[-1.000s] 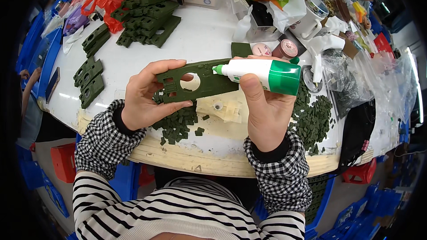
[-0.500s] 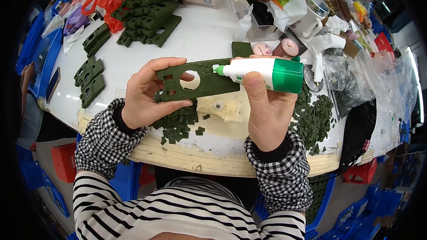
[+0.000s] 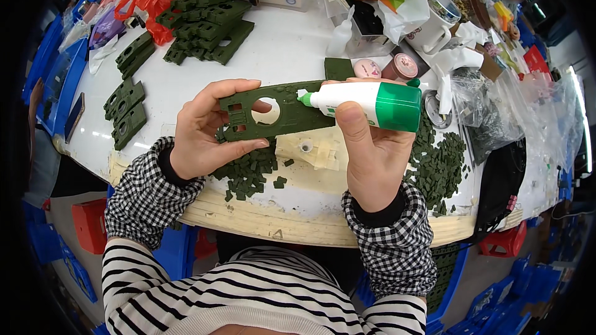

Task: Applying glue to toy tank components and assembling them on a production table.

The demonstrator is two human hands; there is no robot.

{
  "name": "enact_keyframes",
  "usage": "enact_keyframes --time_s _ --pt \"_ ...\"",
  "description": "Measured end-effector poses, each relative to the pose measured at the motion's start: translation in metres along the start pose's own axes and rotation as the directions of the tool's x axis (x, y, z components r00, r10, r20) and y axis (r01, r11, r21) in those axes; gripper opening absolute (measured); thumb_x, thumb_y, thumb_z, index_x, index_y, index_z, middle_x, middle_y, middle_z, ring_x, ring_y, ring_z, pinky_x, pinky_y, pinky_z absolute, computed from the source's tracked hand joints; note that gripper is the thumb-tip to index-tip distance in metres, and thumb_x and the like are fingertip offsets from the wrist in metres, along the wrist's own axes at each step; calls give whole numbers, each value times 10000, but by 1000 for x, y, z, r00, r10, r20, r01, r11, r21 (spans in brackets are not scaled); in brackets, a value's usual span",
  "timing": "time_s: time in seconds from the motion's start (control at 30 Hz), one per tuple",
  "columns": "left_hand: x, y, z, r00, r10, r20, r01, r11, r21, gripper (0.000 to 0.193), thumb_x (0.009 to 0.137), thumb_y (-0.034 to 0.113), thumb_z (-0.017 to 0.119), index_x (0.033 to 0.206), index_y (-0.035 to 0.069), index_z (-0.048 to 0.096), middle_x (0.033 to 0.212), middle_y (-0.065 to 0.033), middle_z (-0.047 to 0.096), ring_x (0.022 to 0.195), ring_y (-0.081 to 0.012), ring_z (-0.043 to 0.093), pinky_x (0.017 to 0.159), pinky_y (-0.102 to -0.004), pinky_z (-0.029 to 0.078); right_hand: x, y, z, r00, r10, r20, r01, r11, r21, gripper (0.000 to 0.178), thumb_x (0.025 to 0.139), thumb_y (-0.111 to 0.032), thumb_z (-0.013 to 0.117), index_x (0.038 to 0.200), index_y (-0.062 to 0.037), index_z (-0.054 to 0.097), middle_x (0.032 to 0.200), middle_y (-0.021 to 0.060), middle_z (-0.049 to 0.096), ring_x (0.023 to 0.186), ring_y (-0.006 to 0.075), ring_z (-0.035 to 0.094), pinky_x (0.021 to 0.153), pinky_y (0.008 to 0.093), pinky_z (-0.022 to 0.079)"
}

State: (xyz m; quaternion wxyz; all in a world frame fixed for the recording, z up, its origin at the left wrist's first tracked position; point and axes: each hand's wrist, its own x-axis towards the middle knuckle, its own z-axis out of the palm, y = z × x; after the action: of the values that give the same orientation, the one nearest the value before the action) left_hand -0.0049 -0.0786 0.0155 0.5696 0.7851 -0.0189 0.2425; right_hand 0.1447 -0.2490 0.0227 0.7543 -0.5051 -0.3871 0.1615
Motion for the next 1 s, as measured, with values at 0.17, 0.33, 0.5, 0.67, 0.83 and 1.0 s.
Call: enact_keyframes --time_s 0.17,0.33,0.5,0.67,0.83,1.0 --pt "0 1 0 1000 -26 -4 26 1000 -17 631 724 -98 725 1278 -32 430 1224 -125 497 1137 -218 560 909 -311 547 1 -1 -1 1000 2 0 -2 1000 -21 288 955 -220 545 1167 -32 496 1113 99 582 1054 283 603 907 407 487" --pt "4 2 -3 1000 -20 6 20 999 -34 674 711 -54 755 1289 -16 409 1284 -162 472 1212 -224 496 965 -370 501 3 -8 10 985 135 -106 -100 953 285 321 947 -255 564 1162 -23 515 1031 114 630 962 208 623 882 355 495" --pt "5 -5 -4 990 -124 -73 76 883 -463 700 741 100 775 1303 35 363 1323 -191 454 1223 -252 480 997 -412 456 6 -5 0 952 307 7 -276 848 452 402 966 -328 511 1240 -44 434 1128 98 575 982 228 619 887 374 502" --pt "6 -3 -7 970 -242 33 205 734 -647 752 810 324 722 1373 46 308 1304 -197 472 1225 -265 478 1009 -431 432 5 -7 1 980 176 -95 -122 903 413 383 971 -328 500 1218 -39 458 1158 103 555 965 228 603 873 380 496" --pt "2 3 -2 884 -250 395 460 617 -639 792 900 334 599 1473 33 144 1324 -204 459 1240 -274 469 1021 -409 401 -1 -4 1 993 39 110 -55 988 146 437 949 -430 495 1135 -35 466 1044 106 587 1011 222 578 952 426 430" --pt "-1 6 -2 830 -204 519 529 586 -614 647 943 204 537 1468 48 192 1341 -190 455 1193 -246 505 1006 -386 418 -7 -10 18 974 130 185 -137 990 24 494 890 -470 573 1088 -34 451 1005 111 575 992 221 592 1047 499 351"
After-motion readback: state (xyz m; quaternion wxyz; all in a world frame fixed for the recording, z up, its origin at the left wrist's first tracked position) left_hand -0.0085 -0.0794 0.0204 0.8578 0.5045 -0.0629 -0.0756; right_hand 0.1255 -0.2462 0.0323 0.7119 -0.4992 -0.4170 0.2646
